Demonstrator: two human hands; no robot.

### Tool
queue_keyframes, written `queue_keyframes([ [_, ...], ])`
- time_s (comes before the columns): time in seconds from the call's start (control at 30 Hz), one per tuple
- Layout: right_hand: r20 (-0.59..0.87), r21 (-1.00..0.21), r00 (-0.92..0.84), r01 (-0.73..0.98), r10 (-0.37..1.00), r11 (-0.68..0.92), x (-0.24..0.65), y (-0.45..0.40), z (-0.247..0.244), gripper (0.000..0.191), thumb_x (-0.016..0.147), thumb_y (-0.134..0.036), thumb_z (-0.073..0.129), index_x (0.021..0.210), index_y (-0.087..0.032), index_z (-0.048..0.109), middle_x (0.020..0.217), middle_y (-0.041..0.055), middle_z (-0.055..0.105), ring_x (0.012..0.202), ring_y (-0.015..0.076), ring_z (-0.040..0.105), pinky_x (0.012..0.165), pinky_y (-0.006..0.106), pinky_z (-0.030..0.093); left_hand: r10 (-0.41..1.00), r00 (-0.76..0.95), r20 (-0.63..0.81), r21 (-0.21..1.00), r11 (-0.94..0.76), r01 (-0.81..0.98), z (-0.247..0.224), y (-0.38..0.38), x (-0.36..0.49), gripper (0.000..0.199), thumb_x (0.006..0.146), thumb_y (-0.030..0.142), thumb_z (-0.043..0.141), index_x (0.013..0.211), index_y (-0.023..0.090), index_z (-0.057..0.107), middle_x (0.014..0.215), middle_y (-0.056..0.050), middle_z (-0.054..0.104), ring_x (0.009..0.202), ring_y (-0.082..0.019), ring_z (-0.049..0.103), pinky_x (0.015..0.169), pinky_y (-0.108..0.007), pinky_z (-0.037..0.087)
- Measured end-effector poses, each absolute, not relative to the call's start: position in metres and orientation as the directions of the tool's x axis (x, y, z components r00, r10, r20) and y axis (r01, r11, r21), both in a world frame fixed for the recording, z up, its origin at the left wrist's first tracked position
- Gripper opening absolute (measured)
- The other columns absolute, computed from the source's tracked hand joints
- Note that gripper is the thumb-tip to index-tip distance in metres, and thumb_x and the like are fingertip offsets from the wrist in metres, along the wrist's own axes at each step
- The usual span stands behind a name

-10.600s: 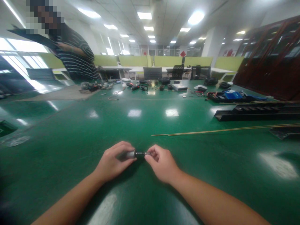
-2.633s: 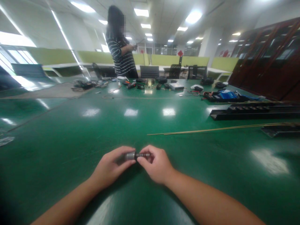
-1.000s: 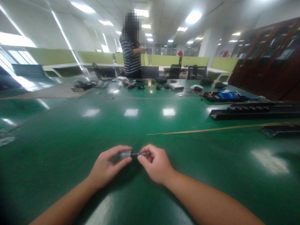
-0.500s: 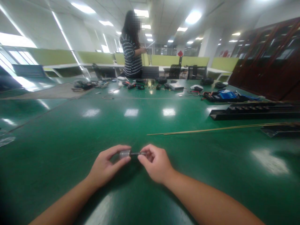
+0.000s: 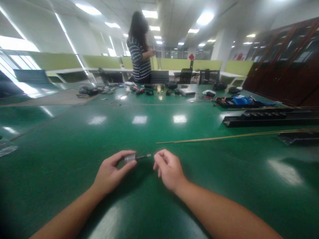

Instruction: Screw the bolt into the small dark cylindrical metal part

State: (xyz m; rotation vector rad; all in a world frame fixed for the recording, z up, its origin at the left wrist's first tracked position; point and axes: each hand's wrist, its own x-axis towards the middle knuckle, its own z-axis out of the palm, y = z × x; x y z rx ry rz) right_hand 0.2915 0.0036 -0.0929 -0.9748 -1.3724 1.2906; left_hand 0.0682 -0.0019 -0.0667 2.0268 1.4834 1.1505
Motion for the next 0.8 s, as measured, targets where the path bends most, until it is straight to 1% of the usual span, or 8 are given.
queue_keyframes([
  [0.1,0.075,-0.986,-0.183,-0.162,0.980,0.045,0.292,0.008,-0.096,0.041,0.095,-0.056,0.046,0.082,-0.017,0.053,0.060,-0.0010,0.060,0.040,0.0090,0.048,0.040,0.021,0.033,0.935,-0.024,0.354,0.819,-0.297,0.492,-0.071,0.005,0.069,0.041,0.080,0.049,0.071,0.107,0.019,0.066,0.101,-0.008,0.071,0.091,-0.023,0.068,0.091,-0.037,0.054],
  [0.2,0.055,-0.991,-0.250,-0.131,0.967,0.023,0.291,0.008,-0.099,0.043,0.095,-0.057,0.044,0.080,-0.017,0.053,0.057,-0.0015,0.059,0.040,0.0091,0.048,0.040,0.020,0.033,0.936,-0.174,0.306,0.931,-0.255,0.262,-0.076,0.013,0.067,0.046,0.075,0.047,0.076,0.105,0.017,0.057,0.097,-0.007,0.069,0.090,-0.020,0.069,0.086,-0.033,0.055],
  [0.33,0.083,-0.996,-0.327,-0.036,0.941,0.076,0.289,0.005,-0.101,0.043,0.096,-0.054,0.045,0.078,-0.017,0.054,0.058,-0.0015,0.060,0.042,0.0087,0.049,0.043,0.020,0.034,0.930,-0.303,0.207,0.978,-0.185,0.099,-0.079,0.020,0.063,0.051,0.067,0.044,0.084,0.095,0.018,0.050,0.091,-0.004,0.069,0.087,-0.018,0.069,0.085,-0.029,0.055],
  [0.4,0.092,-0.996,-0.339,-0.014,0.936,0.093,0.289,0.003,-0.100,0.043,0.097,-0.054,0.045,0.078,-0.017,0.054,0.058,-0.0017,0.060,0.042,0.0088,0.049,0.044,0.020,0.035,0.932,-0.324,0.161,0.987,-0.146,0.069,-0.079,0.020,0.062,0.056,0.063,0.042,0.087,0.099,0.017,0.052,0.095,-0.006,0.071,0.091,-0.019,0.070,0.089,-0.032,0.055],
  [0.5,0.098,-0.995,-0.355,-0.004,0.930,0.103,0.290,0.003,-0.099,0.042,0.097,-0.053,0.044,0.079,-0.017,0.054,0.058,-0.0020,0.060,0.042,0.0088,0.049,0.044,0.020,0.035,0.948,-0.294,0.125,0.990,-0.098,0.104,-0.077,0.017,0.064,0.065,0.064,0.044,0.086,0.115,0.014,0.059,0.108,-0.013,0.071,0.103,-0.025,0.069,0.100,-0.041,0.052],
  [0.6,0.099,-0.994,-0.369,0.007,0.924,0.110,0.290,0.003,-0.098,0.041,0.097,-0.052,0.044,0.079,-0.017,0.054,0.057,-0.0023,0.059,0.042,0.0088,0.049,0.045,0.020,0.035,0.957,-0.265,0.121,0.983,-0.078,0.169,-0.073,0.013,0.065,0.063,0.069,0.048,0.082,0.118,0.013,0.063,0.111,-0.015,0.072,0.106,-0.028,0.068,0.106,-0.049,0.048],
  [0.73,0.099,-0.994,-0.377,0.009,0.921,0.110,0.290,0.001,-0.096,0.040,0.097,-0.052,0.044,0.079,-0.017,0.054,0.057,-0.0026,0.059,0.042,0.0089,0.048,0.045,0.020,0.034,0.969,-0.219,0.118,0.968,-0.062,0.243,-0.058,0.004,0.052,0.062,0.065,0.052,0.083,0.110,0.015,0.065,0.107,-0.013,0.073,0.101,-0.028,0.070,0.101,-0.045,0.052],
  [0.8,0.101,-0.993,-0.384,0.015,0.918,0.116,0.289,0.001,-0.096,0.039,0.097,-0.051,0.045,0.080,-0.017,0.054,0.057,-0.0028,0.059,0.042,0.0088,0.048,0.045,0.020,0.034,0.955,-0.241,0.171,0.922,-0.069,0.382,-0.048,-0.006,0.031,0.061,0.063,0.056,0.083,0.107,0.017,0.068,0.106,-0.011,0.073,0.098,-0.028,0.071,0.095,-0.041,0.055],
])
